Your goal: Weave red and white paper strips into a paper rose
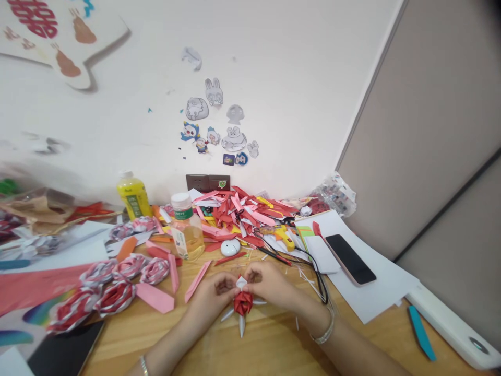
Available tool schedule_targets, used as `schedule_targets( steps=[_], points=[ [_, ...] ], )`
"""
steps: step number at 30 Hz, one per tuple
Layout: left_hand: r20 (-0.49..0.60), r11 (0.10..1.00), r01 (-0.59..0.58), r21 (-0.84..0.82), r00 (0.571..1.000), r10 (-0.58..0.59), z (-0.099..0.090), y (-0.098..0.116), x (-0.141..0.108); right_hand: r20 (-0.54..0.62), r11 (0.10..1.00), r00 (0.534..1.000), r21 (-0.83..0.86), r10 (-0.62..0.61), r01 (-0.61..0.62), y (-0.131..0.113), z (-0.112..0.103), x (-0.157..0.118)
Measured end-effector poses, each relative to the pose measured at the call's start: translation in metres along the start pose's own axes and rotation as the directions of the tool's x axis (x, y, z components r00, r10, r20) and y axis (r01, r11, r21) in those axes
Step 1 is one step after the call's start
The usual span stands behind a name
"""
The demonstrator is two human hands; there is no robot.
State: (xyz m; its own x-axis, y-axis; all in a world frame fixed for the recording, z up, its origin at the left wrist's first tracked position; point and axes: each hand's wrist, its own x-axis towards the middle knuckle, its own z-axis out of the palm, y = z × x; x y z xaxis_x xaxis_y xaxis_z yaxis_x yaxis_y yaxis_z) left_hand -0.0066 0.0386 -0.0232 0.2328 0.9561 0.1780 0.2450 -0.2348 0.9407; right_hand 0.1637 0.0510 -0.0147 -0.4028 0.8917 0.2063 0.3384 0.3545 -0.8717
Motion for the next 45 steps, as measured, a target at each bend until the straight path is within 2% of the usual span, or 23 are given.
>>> schedule_targets(
  steps=[5, 8, 11, 14, 17, 21, 26, 28, 30, 33, 37, 38, 41, 45],
  points=[
    [-0.053, 0.996, 0.009, 0.094, 0.999, -0.004, 0.0, 0.007, -0.002, -0.06, 0.992, 0.998, -0.127, -0.026, 0.019, -0.003, 0.002, 0.0],
    [-0.083, 0.988, 0.001, 0.156, 0.996, 0.012, 0.0, 0.013, -0.004, -0.02, 0.996, 1.0, -0.083, -0.008, 0.007, -0.006, 0.0, 0.0],
    [-0.067, 0.971, -0.044, 0.236, 0.996, 0.061, 0.0, 0.014, -0.006, 0.045, 0.999, 0.998, -0.028, 0.046, -0.045, -0.009, -0.002, 0.0],
    [-0.042, 0.95, -0.092, 0.298, 0.993, 0.109, 0.001, 0.012, -0.006, 0.033, 0.995, 0.998, -0.085, 0.047, -0.044, -0.011, -0.003, 0.0],
    [-0.028, 0.954, -0.086, 0.289, 0.995, 0.098, 0.001, 0.01, -0.006, 0.017, 0.99, 0.999, -0.139, 0.036, -0.033, -0.01, -0.003, 0.0],
    [-0.018, 0.964, -0.07, 0.256, 0.997, 0.077, 0.001, 0.01, -0.006, 0.047, 0.992, 0.999, -0.123, 0.026, -0.02, -0.011, -0.005, 0.0],
    [0.001, 0.965, -0.08, 0.249, 0.997, 0.082, 0.0, 0.011, -0.009, 0.02, 0.989, 0.999, -0.146, 0.039, -0.035, -0.009, -0.004, -0.001],
    [0.028, 0.98, -0.073, 0.185, 0.997, 0.069, -0.001, 0.011, -0.008, 0.018, 0.99, 0.999, -0.139, 0.032, -0.029, -0.006, -0.004, 0.0],
    [0.036, 0.999, -0.029, 0.036, 0.999, 0.028, -0.002, 0.009, -0.005, 0.025, 0.996, 1.0, -0.086, 0.014, -0.012, -0.005, -0.004, 0.001],
    [0.074, 0.967, 0.144, -0.209, 0.989, -0.132, -0.007, 0.007, 0.0, 0.035, 0.999, 0.999, -0.014, -0.037, 0.038, -0.005, -0.003, 0.001],
    [0.284, 0.877, 0.347, -0.332, 0.924, -0.257, -0.012, 0.009, 0.002, 0.036, 0.989, 0.994, -0.105, -0.102, 0.105, -0.009, -0.002, -0.001],
    [0.301, 0.858, 0.366, -0.361, 0.916, -0.264, -0.012, 0.01, 0.001, 0.042, 0.986, 0.992, -0.117, -0.117, 0.121, -0.01, -0.002, -0.002],
    [0.256, 0.843, 0.353, -0.405, 0.929, -0.266, -0.011, 0.014, -0.002, 0.083, 0.969, 0.976, -0.127, -0.201, 0.21, -0.009, -0.002, -0.002],
    [0.167, 0.858, 0.311, -0.408, 0.95, -0.265, -0.008, 0.012, -0.001, 0.162, 0.915, 0.926, -0.165, -0.342, 0.367, -0.009, -0.006, 0.0]
  ],
)
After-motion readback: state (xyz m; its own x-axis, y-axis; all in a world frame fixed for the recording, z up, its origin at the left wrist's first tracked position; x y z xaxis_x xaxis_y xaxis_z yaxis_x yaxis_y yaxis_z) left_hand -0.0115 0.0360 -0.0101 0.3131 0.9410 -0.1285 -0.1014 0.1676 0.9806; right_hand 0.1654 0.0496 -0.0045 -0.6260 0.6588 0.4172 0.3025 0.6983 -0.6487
